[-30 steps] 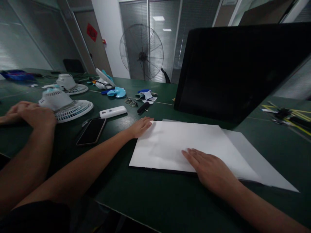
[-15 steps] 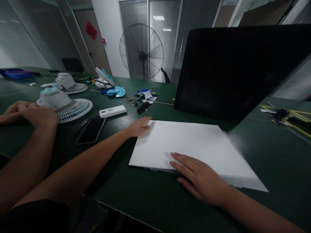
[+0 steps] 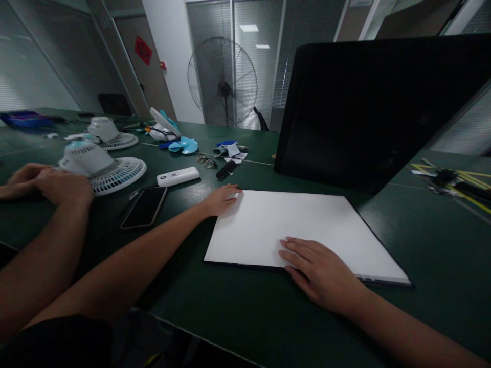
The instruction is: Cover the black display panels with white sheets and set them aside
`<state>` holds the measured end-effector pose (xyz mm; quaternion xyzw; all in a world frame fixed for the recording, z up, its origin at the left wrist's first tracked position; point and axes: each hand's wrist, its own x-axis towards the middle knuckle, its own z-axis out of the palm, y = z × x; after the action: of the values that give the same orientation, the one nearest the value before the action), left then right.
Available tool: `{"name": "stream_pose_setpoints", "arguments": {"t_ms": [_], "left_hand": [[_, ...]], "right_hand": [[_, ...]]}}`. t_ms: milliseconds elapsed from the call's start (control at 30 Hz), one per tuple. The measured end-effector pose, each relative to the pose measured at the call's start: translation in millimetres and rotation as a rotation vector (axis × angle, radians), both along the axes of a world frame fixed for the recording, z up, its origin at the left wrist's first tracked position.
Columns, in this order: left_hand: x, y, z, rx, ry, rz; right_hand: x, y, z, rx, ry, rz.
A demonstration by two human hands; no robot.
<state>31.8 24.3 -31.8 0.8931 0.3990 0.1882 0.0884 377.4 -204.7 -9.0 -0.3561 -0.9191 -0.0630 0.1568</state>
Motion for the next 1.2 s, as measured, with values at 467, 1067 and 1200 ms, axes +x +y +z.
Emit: {"name": "stream_pose_setpoints", "arguments": {"t_ms": [467, 1067, 1200], "left_hand": [[-0.6, 1.3, -2.3, 0.021, 0.035, -0.012], [-11.5, 22.3, -4.0, -0.205, -0.134, -0.042], [-20.3, 24.5, 2.2, -0.208, -0.092, -0.092]], "right_hand": [[4.6, 3.9, 6.0, -0.142, -0.032, -0.115], [9.0, -7.1, 44.5, 0.626, -0.039, 0.377], [19.3, -6.5, 46.5, 0.649, -0.020, 0.411]]}}
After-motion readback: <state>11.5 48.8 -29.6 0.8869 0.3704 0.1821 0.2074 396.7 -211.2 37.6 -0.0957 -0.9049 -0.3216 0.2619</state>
